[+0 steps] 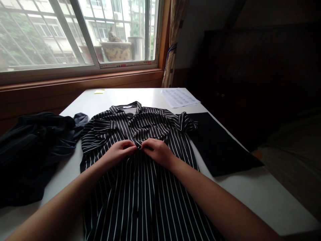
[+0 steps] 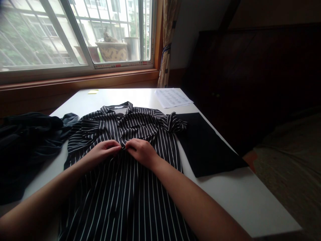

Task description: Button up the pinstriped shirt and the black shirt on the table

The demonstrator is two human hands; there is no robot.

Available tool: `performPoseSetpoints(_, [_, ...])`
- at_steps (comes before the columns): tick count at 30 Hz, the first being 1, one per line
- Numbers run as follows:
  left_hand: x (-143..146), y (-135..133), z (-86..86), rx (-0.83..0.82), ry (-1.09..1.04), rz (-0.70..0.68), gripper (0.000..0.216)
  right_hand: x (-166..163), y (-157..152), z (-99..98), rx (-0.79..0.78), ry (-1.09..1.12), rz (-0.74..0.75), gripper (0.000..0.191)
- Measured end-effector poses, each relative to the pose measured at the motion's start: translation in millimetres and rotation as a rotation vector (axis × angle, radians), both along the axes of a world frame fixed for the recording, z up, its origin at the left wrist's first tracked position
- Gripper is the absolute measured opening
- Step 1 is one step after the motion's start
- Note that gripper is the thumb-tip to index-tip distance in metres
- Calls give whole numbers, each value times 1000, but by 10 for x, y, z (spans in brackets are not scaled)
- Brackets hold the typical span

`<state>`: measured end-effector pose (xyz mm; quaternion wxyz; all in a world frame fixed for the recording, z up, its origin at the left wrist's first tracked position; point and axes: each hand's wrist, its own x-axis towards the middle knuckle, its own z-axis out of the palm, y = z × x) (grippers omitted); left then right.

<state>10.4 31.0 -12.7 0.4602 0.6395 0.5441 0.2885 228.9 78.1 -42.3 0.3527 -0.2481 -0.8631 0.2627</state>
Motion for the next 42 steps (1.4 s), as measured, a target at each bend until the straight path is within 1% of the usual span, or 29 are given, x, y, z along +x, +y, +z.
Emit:
performPoseSetpoints(7, [-2, 15, -9, 18, -32, 94, 33, 30, 4, 31, 53, -24, -77, 12])
performPoseSetpoints(12, [-25, 6, -22, 94, 36, 173, 38, 46, 18, 45, 63, -2, -90, 13])
performPoseSetpoints(16, [-61, 18, -46, 197, 129, 211, 36, 63, 24, 46, 88, -7, -85, 12])
performPoseSetpoints(22, [-108, 58, -119, 336, 273, 191, 29, 46, -34, 77, 201, -123, 12, 22])
performPoseSetpoints(26, [-133, 75, -169, 439, 336, 173, 23, -15, -135, 115, 270, -186, 186, 27])
performPoseSetpoints(28, [-146, 81, -187, 469, 359, 174, 22, -48, -180, 117, 274, -224, 275, 26])
performPoseSetpoints(30, [-162, 87, -199, 482, 379, 178, 21, -72, -207, 108, 267, -255, 329, 24])
performPoseSetpoints(32, [-180, 93, -208, 494, 397, 177, 20, -85, -212, 94, 260, -266, 346, 20])
performPoseSetpoints(37, [-200, 106, -218, 530, 422, 159, 15, -74, -158, 47, 255, -229, 330, 13])
performPoseSetpoints(39, [-188, 98, -198, 566, 415, 171, 14, -64, -132, 25, 264, -213, 335, 12])
performPoseSetpoints(42, [-154, 59, -119, 620, 392, 163, 15, -56, -105, -5, 260, -188, 333, 12])
